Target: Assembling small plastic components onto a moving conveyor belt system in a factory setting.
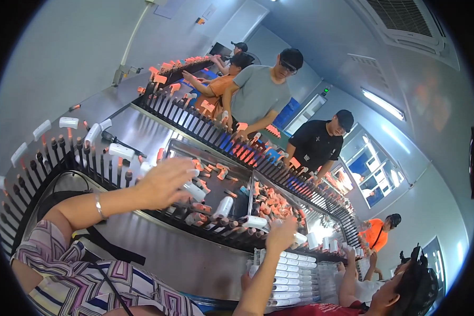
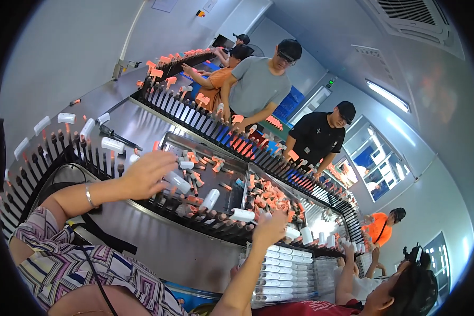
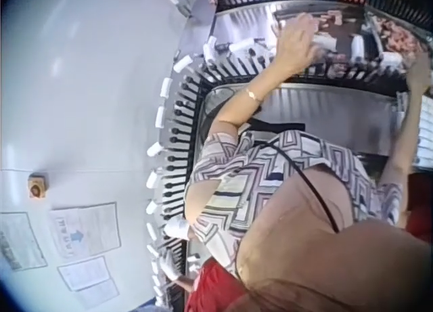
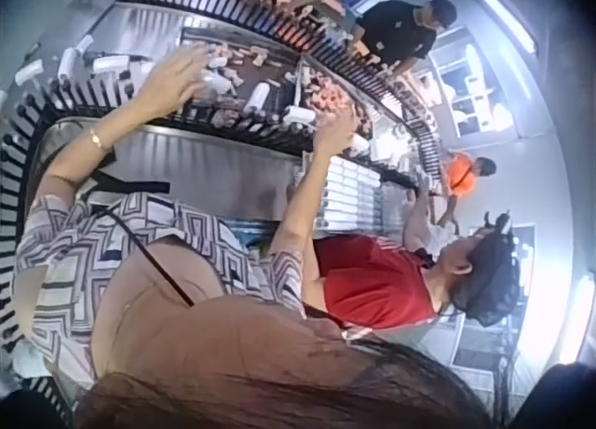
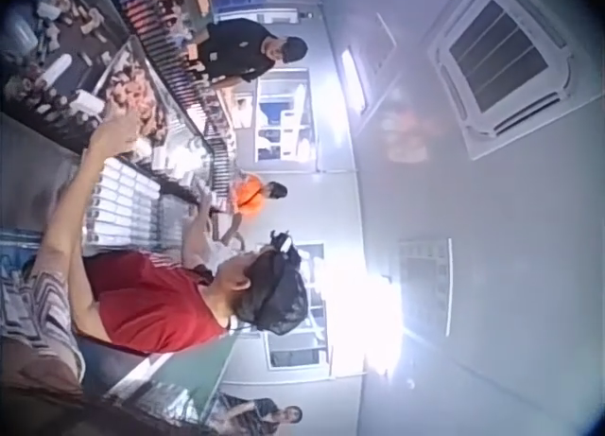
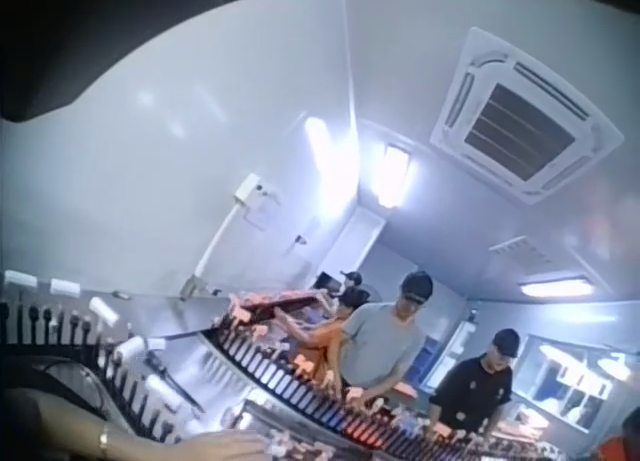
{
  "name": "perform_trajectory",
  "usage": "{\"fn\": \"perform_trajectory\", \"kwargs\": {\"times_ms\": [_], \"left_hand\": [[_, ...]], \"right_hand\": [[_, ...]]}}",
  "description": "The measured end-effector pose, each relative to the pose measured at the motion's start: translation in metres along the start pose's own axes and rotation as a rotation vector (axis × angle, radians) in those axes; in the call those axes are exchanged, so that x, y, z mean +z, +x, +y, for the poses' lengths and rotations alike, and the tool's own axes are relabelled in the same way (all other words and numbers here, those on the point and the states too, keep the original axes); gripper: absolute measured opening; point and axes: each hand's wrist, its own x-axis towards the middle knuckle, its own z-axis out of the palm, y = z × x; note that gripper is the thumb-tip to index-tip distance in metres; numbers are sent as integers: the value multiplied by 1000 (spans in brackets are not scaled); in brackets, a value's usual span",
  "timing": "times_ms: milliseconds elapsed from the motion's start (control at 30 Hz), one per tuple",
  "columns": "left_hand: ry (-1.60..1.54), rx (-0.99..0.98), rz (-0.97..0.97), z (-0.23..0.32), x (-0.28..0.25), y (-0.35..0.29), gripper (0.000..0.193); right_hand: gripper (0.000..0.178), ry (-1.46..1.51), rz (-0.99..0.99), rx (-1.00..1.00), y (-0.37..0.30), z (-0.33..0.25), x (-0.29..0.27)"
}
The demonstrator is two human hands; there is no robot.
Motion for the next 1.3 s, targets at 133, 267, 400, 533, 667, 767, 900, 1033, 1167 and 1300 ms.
{"fn": "perform_trajectory", "kwargs": {"times_ms": [133, 267, 400, 533, 667, 767, 900, 1033, 1167, 1300], "left_hand": [[-167, 138, -153, 17, 49, 24, 59], [-138, 260, -218, 12, 98, 46, 45], [-245, 199, -245, 6, 127, 42, 27], [-169, 160, -136, 11, 160, 45, 24], [-119, 55, -179, 19, 153, 39, 22], [-147, 107, -17, 40, 143, 63, 18], [-314, 131, -29, 99, 149, 100, 38], [-261, 139, -138, 152, 180, 128, 52], [-133, 24, -300, 174, 207, 133, 58], [27, -103, -491, 174, 215, 120, 42]], "right_hand": [[73, -154, 49, -284, -19, 25, 49], [64, 18, 222, -172, 17, 15, 14], [66, -94, 664, -105, 78, 67, 14], [79, -210, 226, 5, 84, 152, 65], [82, -114, 217, -37, 72, 167, 78], [81, -150, 261, -126, 68, 137, 77], [84, -129, 212, -87, 48, 113, 67], [84, -122, 213, -109, 24, 103, 53], [85, -105, 152, -141, 0, 82, 36], [87, -67, 191, -191, -27, 62, 23]]}}
